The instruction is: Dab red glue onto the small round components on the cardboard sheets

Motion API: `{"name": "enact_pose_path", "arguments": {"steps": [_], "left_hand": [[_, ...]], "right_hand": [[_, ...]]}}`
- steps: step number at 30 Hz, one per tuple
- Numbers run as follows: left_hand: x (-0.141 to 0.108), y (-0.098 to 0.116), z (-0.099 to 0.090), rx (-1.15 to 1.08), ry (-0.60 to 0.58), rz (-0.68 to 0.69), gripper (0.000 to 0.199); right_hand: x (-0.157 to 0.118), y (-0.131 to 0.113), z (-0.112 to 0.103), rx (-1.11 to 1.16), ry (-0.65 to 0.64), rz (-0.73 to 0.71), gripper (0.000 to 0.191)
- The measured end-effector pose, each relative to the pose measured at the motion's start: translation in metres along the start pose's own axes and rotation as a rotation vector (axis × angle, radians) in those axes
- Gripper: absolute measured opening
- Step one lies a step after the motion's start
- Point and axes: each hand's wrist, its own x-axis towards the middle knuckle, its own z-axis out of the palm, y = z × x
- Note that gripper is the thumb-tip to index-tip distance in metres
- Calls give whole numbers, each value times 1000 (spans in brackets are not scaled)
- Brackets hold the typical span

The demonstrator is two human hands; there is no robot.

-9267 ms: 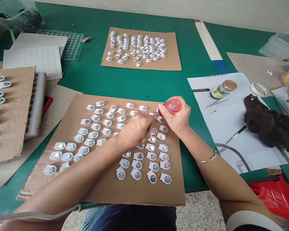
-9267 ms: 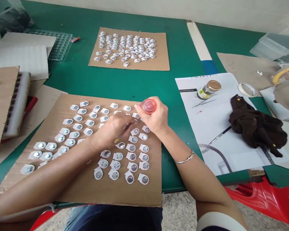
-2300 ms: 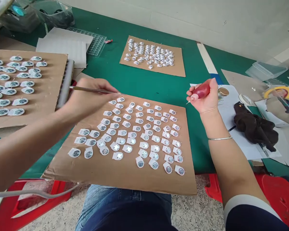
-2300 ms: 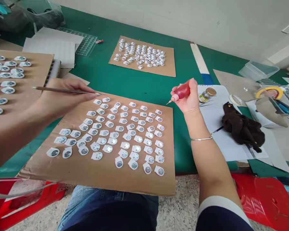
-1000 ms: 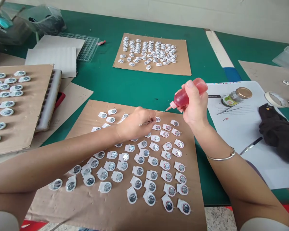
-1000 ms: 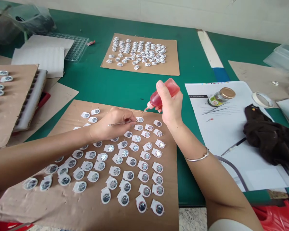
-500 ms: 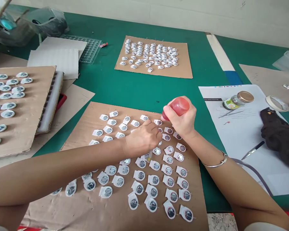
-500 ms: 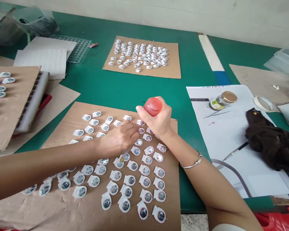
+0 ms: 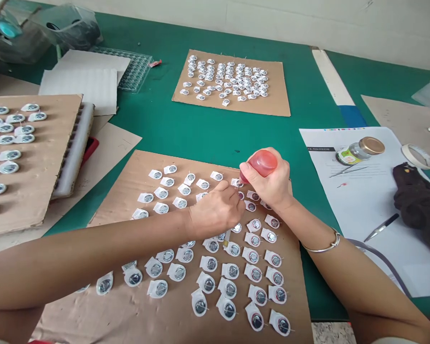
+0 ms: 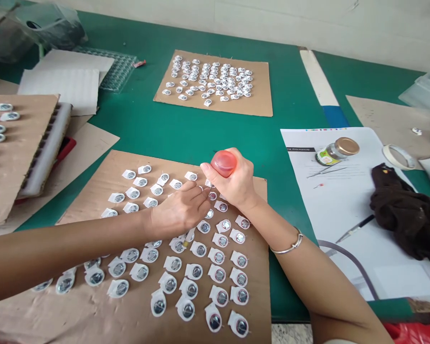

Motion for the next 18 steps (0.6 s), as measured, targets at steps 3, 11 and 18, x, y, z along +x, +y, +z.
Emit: {"name": "enact_pose_path", "arguments": {"steps": [3, 11, 18], "left_hand": [[0, 1, 1, 8, 6, 3, 22], [0, 1, 2, -8, 17, 1, 24], [0, 1, 0, -22, -40, -4, 26]], "right_hand": [[0, 1, 0, -4, -12, 6, 29], [-1, 4, 1, 12, -24, 38, 31], [-1, 5, 3, 28, -1, 41, 32]]}}
